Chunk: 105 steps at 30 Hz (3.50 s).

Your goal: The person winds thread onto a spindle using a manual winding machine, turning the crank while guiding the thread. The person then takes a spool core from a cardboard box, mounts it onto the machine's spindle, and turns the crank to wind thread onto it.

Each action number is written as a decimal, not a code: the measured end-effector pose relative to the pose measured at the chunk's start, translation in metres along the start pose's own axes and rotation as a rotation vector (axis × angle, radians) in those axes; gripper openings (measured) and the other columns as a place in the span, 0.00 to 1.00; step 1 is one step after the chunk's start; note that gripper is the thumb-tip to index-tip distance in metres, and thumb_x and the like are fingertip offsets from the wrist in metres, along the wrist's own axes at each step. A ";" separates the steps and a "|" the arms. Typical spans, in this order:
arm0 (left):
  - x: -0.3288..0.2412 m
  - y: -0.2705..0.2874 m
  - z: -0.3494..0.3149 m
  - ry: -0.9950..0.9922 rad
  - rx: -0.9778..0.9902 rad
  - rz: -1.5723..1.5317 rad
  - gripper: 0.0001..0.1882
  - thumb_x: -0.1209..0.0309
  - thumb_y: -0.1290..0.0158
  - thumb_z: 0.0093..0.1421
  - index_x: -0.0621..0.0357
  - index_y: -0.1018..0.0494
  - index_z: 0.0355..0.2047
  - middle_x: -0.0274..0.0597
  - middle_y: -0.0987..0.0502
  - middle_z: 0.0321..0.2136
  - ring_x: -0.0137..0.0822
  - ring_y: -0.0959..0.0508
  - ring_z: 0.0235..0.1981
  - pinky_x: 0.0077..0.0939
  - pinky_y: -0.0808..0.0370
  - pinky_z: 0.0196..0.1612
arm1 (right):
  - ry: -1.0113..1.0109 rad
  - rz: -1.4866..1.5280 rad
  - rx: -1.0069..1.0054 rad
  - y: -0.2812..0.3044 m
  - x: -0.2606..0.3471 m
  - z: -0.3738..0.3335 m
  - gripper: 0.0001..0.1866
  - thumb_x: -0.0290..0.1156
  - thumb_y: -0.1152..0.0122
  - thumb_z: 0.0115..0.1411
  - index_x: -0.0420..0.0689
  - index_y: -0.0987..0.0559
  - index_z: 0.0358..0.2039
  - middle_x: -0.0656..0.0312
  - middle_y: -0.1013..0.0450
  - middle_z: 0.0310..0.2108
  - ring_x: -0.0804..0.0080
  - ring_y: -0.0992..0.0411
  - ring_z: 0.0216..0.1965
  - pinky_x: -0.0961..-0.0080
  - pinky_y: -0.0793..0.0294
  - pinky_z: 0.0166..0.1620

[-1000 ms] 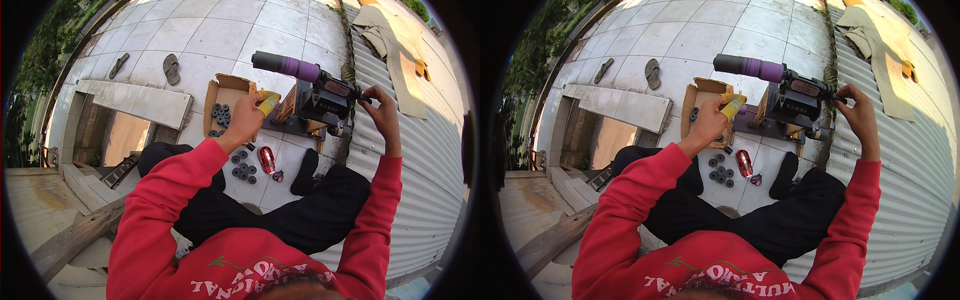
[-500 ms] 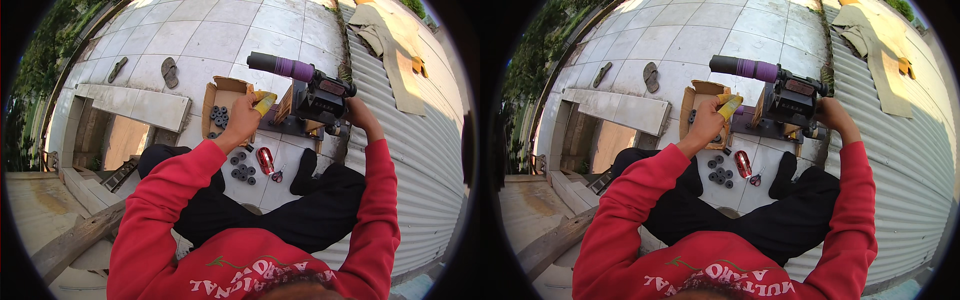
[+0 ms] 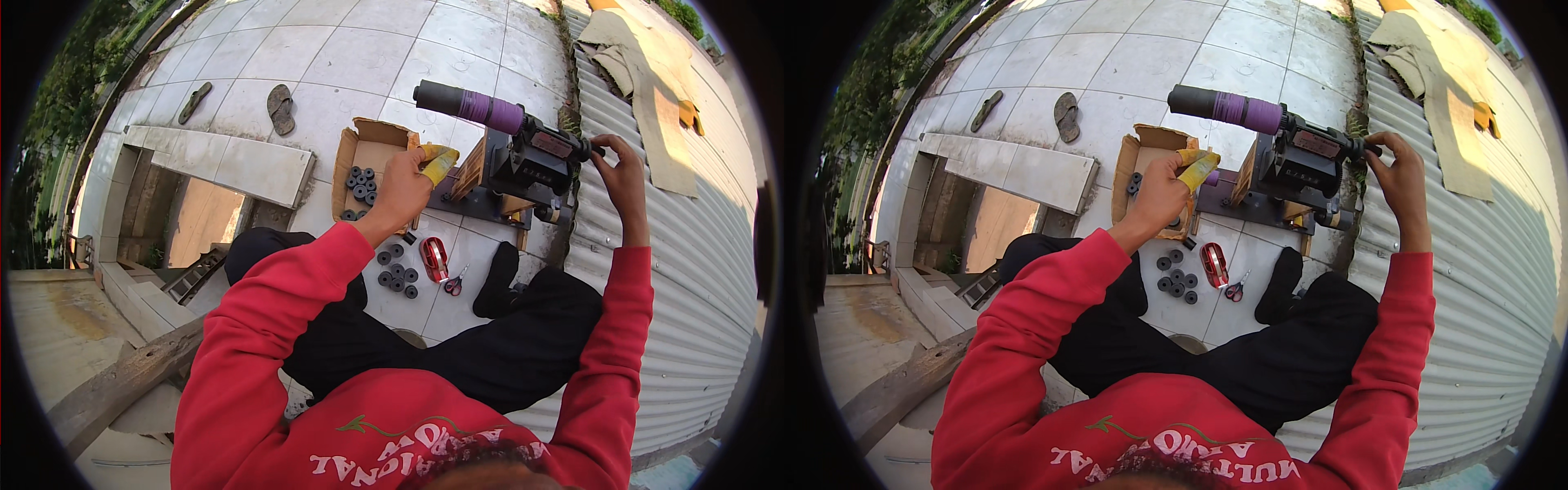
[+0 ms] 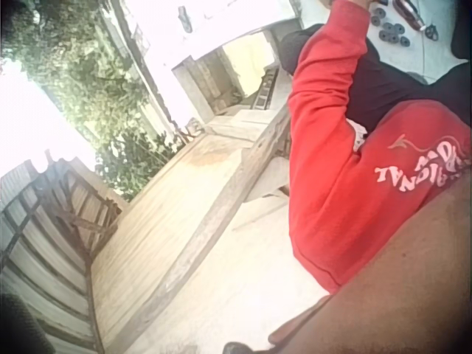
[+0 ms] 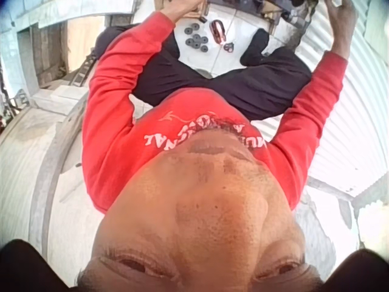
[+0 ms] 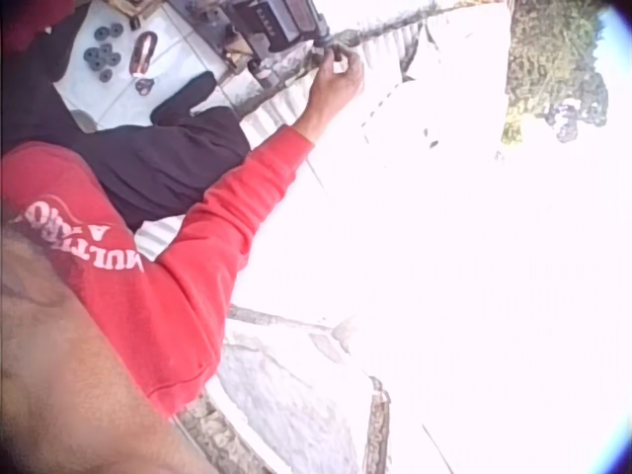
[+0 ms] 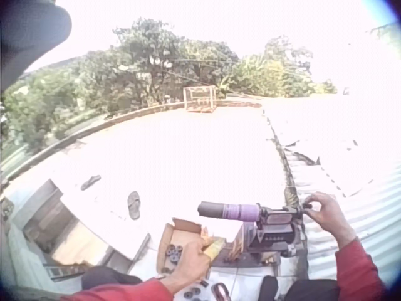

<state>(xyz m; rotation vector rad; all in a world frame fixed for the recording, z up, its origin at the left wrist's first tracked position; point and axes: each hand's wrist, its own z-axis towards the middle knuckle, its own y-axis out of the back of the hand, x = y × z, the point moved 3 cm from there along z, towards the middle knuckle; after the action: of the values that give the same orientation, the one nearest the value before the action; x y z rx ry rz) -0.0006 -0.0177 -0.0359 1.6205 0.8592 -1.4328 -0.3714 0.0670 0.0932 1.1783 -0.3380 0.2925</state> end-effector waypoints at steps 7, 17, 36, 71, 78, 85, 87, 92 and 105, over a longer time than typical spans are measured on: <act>-0.007 0.003 -0.004 0.022 0.006 0.019 0.16 0.71 0.42 0.72 0.68 0.20 0.56 0.31 0.17 0.39 0.16 0.23 0.35 0.15 0.28 0.35 | -0.098 -0.175 0.205 -0.056 -0.034 0.010 0.12 0.22 0.32 0.55 0.39 0.15 0.41 0.45 0.20 0.40 0.41 0.22 0.45 0.56 0.22 0.48; -0.006 0.002 -0.001 -0.006 0.010 -0.010 0.16 0.71 0.42 0.72 0.68 0.20 0.55 0.32 0.17 0.38 0.15 0.24 0.35 0.14 0.29 0.34 | -0.083 -0.118 0.706 -0.023 0.004 -0.021 0.15 0.27 0.26 0.52 0.36 0.16 0.40 0.49 0.18 0.30 0.54 0.19 0.33 0.62 0.21 0.42; 0.000 0.004 -0.001 -0.015 -0.014 0.035 0.15 0.71 0.42 0.72 0.65 0.19 0.55 0.29 0.18 0.34 0.14 0.28 0.27 0.15 0.32 0.27 | 0.081 -0.034 0.218 -0.070 -0.042 -0.002 0.13 0.28 0.28 0.56 0.38 0.15 0.41 0.40 0.19 0.37 0.41 0.20 0.41 0.56 0.22 0.46; -0.017 0.003 -0.009 0.006 -0.022 0.061 0.16 0.70 0.41 0.71 0.69 0.20 0.54 0.35 0.17 0.37 0.18 0.24 0.34 0.17 0.28 0.34 | -0.243 -0.058 0.743 -0.028 0.012 -0.022 0.13 0.28 0.27 0.52 0.34 0.18 0.34 0.43 0.21 0.30 0.51 0.19 0.36 0.63 0.22 0.42; -0.010 0.004 -0.007 0.006 -0.033 0.036 0.16 0.70 0.40 0.71 0.69 0.19 0.54 0.34 0.17 0.36 0.17 0.24 0.34 0.17 0.28 0.34 | -0.208 0.205 0.268 0.004 0.014 -0.014 0.10 0.22 0.29 0.57 0.35 0.21 0.36 0.60 0.19 0.33 0.70 0.20 0.42 0.68 0.23 0.50; -0.008 0.001 -0.006 0.013 -0.019 0.033 0.16 0.70 0.41 0.71 0.69 0.19 0.54 0.33 0.17 0.36 0.17 0.23 0.34 0.17 0.27 0.33 | 0.048 -0.087 -0.006 -0.022 -0.014 0.011 0.13 0.23 0.33 0.60 0.38 0.16 0.46 0.51 0.18 0.46 0.53 0.19 0.48 0.64 0.23 0.55; -0.009 0.003 -0.008 0.004 -0.024 0.037 0.16 0.70 0.41 0.71 0.69 0.19 0.54 0.33 0.18 0.36 0.17 0.23 0.34 0.17 0.27 0.33 | -0.016 -0.123 0.098 -0.040 -0.021 0.012 0.11 0.24 0.32 0.59 0.38 0.16 0.44 0.49 0.19 0.45 0.49 0.20 0.47 0.61 0.23 0.52; -0.014 0.001 -0.009 0.028 -0.005 0.016 0.16 0.70 0.41 0.72 0.68 0.19 0.54 0.33 0.17 0.37 0.17 0.23 0.35 0.17 0.27 0.34 | -0.007 -0.064 0.428 -0.072 -0.049 -0.012 0.15 0.27 0.27 0.53 0.37 0.17 0.42 0.42 0.20 0.37 0.39 0.22 0.41 0.56 0.24 0.44; -0.009 0.000 -0.008 0.037 -0.001 0.057 0.17 0.68 0.41 0.72 0.69 0.19 0.54 0.35 0.16 0.38 0.17 0.24 0.36 0.17 0.27 0.36 | -0.097 0.143 0.217 0.007 0.001 -0.018 0.12 0.23 0.28 0.58 0.38 0.19 0.42 0.58 0.21 0.36 0.68 0.22 0.39 0.68 0.24 0.49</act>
<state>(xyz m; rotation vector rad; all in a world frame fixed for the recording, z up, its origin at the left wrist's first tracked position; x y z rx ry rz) 0.0021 -0.0106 -0.0270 1.6622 0.8282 -1.3661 -0.3713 0.0861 0.0939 1.3874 -0.4856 0.4053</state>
